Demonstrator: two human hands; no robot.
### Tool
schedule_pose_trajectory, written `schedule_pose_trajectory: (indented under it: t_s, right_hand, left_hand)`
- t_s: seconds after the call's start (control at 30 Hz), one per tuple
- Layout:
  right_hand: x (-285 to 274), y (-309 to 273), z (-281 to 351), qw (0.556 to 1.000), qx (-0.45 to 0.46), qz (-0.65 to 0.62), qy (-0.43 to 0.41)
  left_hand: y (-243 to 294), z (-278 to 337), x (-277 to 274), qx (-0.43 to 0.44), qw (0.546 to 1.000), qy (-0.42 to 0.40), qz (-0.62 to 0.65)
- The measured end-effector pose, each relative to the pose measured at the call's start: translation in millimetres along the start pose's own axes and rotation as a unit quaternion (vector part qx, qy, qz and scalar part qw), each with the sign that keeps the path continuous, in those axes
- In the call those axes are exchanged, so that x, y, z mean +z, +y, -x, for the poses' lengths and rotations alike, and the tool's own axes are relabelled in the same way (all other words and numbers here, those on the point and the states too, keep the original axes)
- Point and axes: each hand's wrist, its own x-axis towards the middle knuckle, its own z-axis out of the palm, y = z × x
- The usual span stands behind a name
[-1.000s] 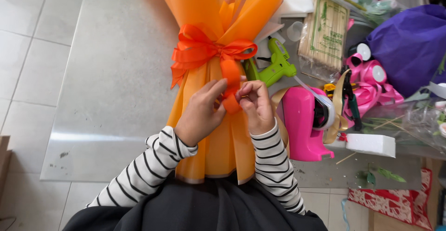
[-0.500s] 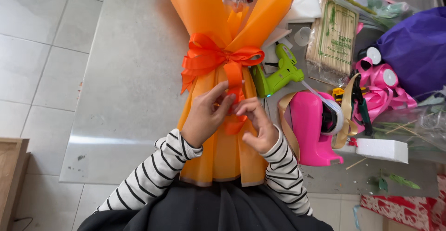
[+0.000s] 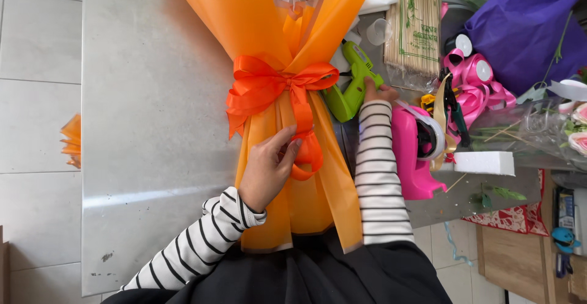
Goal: The person wraps an orange bouquet by applying glue from a glue gun, tying an orange ribbon around the center, and forming an orange ribbon bow by hand which is then attached to the bouquet.
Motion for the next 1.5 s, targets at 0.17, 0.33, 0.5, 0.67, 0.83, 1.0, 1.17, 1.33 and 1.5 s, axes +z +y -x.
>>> schedule_pose_trajectory:
  t_s: [0.17, 0.33, 0.5, 0.67, 0.83, 1.0, 1.17, 1.33, 1.5]
  right_hand:
    - [6.1, -6.8, -13.7, 1.0, 0.021, -0.007, 0.007]
    - [6.4, -6.4, -32.7, 0.999, -0.021, 0.027, -0.009]
    - [-17.8, -0.2, -17.5, 0.999, -0.035, 0.005, 0.023]
    - [-83.7, -31.5, -21.7, 0.907, -0.336, -0.147, 0.208]
    - [-121.8, -79.2, -108.3, 0.948, -0.206, -0.171, 0.175]
    - [-80.9, -77.4, -176.0, 0.98, -0.047, -0.069, 0.178]
    - [-96.3, -88.7, -181.4, 0.952, 0.132, 0.122, -0.248]
    - [-134.7, -109.3, 73.4, 0.807, -0.523, 0.031, -0.273]
    - [-138.3, -60.4, 179.9, 0.644, -0.728, 0.069, -0.225]
  left_hand:
    - [-7.2, 0.0, 2.1, 0.003, 1.0, 0.002, -0.002]
    - [-6.4, 2.7, 5.8, -0.001, 1.0, 0.018, -0.008]
    - [-2.2, 3.8, 8.4, -0.015, 0.999, 0.038, -0.009]
    - [23.9, 5.4, 4.0, -0.014, 0.999, 0.018, -0.037]
    - [16.3, 9.5, 8.9, -0.028, 0.997, 0.044, -0.048]
    - [15.2, 9.7, 11.4, -0.026, 0.997, 0.069, -0.038]
    - [17.1, 8.0, 12.7, -0.019, 0.997, 0.069, -0.042]
    - [13.1, 8.3, 16.1, -0.032, 0.997, 0.066, -0.02]
    - [8.8, 10.4, 19.1, -0.032, 0.996, 0.08, 0.026]
